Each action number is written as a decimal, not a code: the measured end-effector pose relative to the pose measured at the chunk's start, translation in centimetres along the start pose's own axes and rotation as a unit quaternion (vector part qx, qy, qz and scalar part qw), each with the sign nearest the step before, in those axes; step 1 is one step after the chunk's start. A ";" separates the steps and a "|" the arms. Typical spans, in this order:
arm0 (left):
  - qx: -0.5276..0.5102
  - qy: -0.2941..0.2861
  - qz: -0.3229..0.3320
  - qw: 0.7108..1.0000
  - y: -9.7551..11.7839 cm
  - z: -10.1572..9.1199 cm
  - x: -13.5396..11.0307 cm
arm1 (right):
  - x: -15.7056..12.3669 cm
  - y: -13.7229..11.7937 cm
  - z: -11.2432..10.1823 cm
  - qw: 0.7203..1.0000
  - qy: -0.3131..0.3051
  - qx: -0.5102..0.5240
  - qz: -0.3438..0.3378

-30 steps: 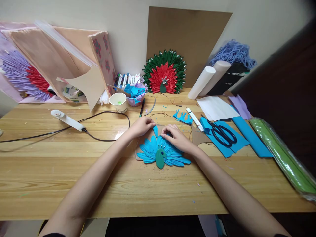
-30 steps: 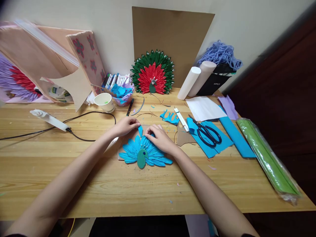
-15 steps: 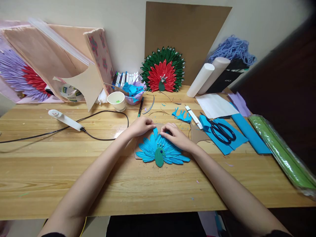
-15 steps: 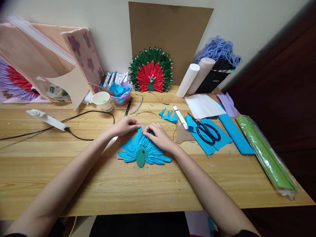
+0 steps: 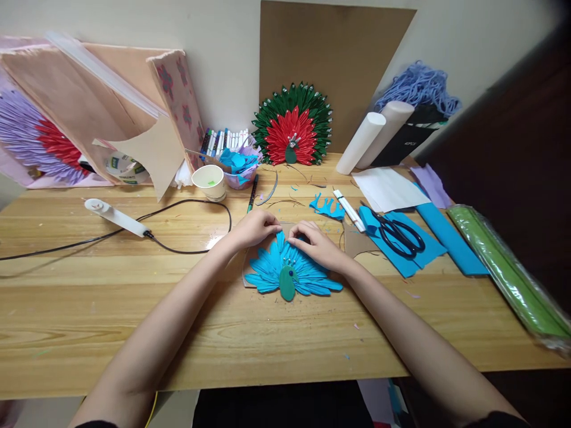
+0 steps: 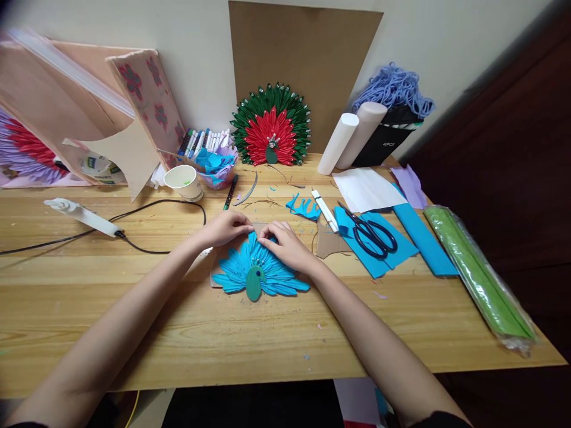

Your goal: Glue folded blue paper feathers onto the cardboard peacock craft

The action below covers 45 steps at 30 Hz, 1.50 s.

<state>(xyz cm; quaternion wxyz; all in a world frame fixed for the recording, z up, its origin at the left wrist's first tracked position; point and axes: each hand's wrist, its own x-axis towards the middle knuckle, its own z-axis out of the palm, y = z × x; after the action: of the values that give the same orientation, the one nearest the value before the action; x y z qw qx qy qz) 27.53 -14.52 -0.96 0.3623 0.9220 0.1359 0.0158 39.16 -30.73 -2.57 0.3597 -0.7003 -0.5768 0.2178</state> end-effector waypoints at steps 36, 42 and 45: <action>-0.089 -0.065 -0.036 0.993 0.7 0.5 -0.4 | 0.1 0.1 0.4 0.987 0.006 0.160 0.030; -0.083 -0.029 -0.052 0.995 0.8 0.8 -0.3 | 0.2 0.1 0.4 0.986 0.006 0.163 0.031; -0.071 -0.013 -0.056 0.996 0.7 1.0 -0.3 | 0.2 0.1 0.3 0.986 0.005 0.163 0.029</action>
<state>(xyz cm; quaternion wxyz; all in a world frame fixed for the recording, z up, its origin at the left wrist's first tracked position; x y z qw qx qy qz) 27.59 -15.79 -1.20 0.4286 0.8852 0.1811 -0.0074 39.02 -30.51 -2.83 0.4651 -0.6498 -0.5118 0.3156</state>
